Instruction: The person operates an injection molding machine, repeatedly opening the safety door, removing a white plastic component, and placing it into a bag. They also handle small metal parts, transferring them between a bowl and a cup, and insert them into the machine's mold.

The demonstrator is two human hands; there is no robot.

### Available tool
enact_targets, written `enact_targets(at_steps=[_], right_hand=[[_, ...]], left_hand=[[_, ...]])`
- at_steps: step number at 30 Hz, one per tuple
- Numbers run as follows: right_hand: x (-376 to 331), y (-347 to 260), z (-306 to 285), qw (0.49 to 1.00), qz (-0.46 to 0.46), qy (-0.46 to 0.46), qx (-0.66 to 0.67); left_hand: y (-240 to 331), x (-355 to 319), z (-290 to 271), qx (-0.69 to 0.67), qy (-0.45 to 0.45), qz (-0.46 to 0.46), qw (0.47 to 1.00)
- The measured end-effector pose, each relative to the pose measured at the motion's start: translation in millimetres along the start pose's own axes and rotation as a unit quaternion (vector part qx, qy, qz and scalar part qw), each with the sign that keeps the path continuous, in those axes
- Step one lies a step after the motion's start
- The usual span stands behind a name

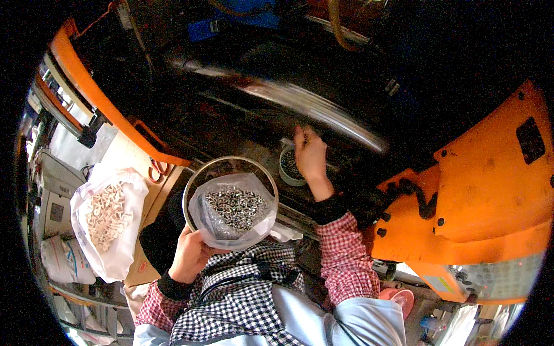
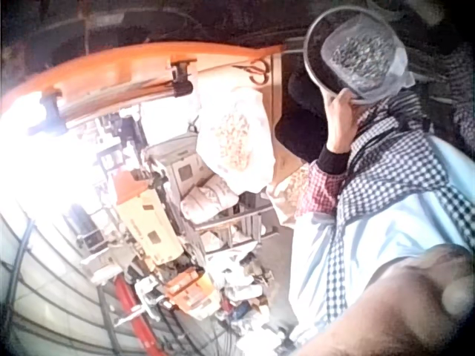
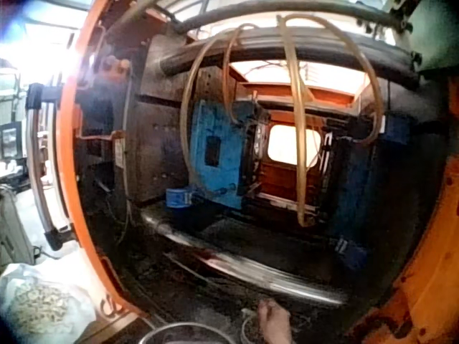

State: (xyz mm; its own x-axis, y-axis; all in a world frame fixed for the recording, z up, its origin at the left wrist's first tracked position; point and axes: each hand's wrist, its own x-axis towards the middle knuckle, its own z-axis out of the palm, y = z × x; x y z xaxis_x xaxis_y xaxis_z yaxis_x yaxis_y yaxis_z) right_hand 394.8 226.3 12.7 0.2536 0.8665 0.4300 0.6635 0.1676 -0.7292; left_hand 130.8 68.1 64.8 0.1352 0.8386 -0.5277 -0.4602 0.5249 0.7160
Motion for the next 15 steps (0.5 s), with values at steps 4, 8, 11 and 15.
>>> enact_targets(at_steps=[4,8,11,15], right_hand=[[-14,9,5,0.986,-0.099,-0.024,-0.130],[-21,-17,-4,0.973,-0.129,-0.075,-0.179],[-27,16,-2,0.959,-0.230,-0.055,-0.154],[-27,17,-6,0.957,-0.249,-0.086,-0.118]], left_hand=[[0,-1,-1,-0.006,-0.006,0.002,1.000],[-4,1,-11,-0.017,-0.021,-0.001,1.000],[-3,-1,-8,-0.015,-0.021,0.003,1.000],[-4,-1,-8,-0.018,-0.014,0.014,1.000]])
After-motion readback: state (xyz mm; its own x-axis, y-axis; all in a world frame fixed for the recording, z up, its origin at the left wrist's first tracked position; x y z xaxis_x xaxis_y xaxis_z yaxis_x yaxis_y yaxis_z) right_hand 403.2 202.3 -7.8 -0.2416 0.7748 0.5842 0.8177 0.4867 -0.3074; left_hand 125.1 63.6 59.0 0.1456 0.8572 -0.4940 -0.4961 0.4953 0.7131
